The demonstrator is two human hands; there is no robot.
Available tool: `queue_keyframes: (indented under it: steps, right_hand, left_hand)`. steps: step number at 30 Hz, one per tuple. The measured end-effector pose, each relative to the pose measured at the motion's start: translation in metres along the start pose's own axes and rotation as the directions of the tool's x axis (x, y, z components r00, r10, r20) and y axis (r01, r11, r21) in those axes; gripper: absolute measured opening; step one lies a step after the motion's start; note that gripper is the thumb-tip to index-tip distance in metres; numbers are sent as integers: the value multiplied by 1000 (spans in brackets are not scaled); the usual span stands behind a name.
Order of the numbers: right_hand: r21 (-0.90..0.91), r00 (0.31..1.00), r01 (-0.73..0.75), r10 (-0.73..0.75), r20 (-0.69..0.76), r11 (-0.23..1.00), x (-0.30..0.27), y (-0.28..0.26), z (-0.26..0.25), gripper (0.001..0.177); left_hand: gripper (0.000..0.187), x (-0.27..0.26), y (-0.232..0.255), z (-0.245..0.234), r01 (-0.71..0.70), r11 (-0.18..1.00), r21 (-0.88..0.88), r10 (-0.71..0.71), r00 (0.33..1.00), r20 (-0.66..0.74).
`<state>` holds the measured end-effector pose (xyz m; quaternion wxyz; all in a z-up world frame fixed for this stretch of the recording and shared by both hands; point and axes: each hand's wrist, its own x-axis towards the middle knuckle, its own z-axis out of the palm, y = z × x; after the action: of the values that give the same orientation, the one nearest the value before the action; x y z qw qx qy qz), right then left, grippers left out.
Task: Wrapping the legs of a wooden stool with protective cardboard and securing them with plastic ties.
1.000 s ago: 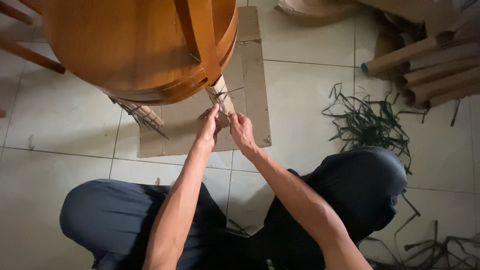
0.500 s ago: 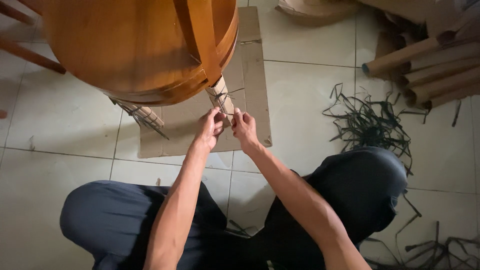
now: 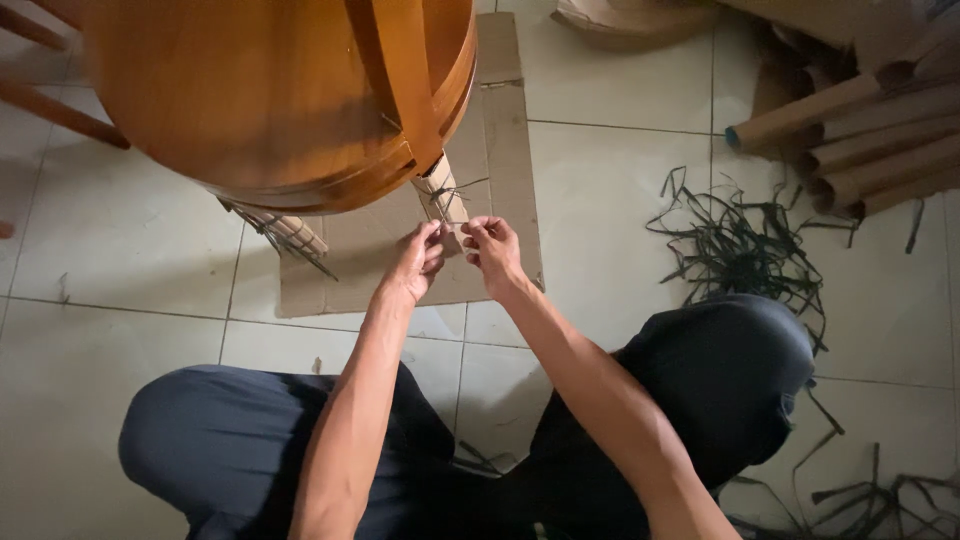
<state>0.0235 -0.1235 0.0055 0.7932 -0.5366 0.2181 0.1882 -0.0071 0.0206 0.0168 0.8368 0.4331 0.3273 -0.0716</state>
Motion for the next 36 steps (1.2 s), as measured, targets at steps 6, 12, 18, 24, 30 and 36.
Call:
queue_keyframes:
  steps: [6,12,18,24,30,36]
  right_hand:
    - [-27,1000,20,-20,16,999,-5,-4,2,8]
    - [-53,1000,17,-17,10,998,7,7,-4,12]
    - [-108,999,44,-43,11,993,5,9,-6,14]
    - [-133,999,45,-45,6,990,18,17,-9,13]
    - [-100,999,48,-50,-17,994,11,0,4,15]
    - [-8,999,36,-36,-1,999,8,-15,19,21]
  left_hand:
    - [13,-7,1,0,-7,1000,-12,7,1000,-3]
    - [18,4,-12,-8,-14,1000,12,14,1000,1]
    - [15,-2,-3,-4,43,999,-22,-41,996,78]
    - [14,28,-21,-28,95,990,-102,-78,985,156]
    - [15,19,-22,-14,14,989,-146,-2,996,85]
    - [27,0,-15,1,-55,998,-29,50,985,-166]
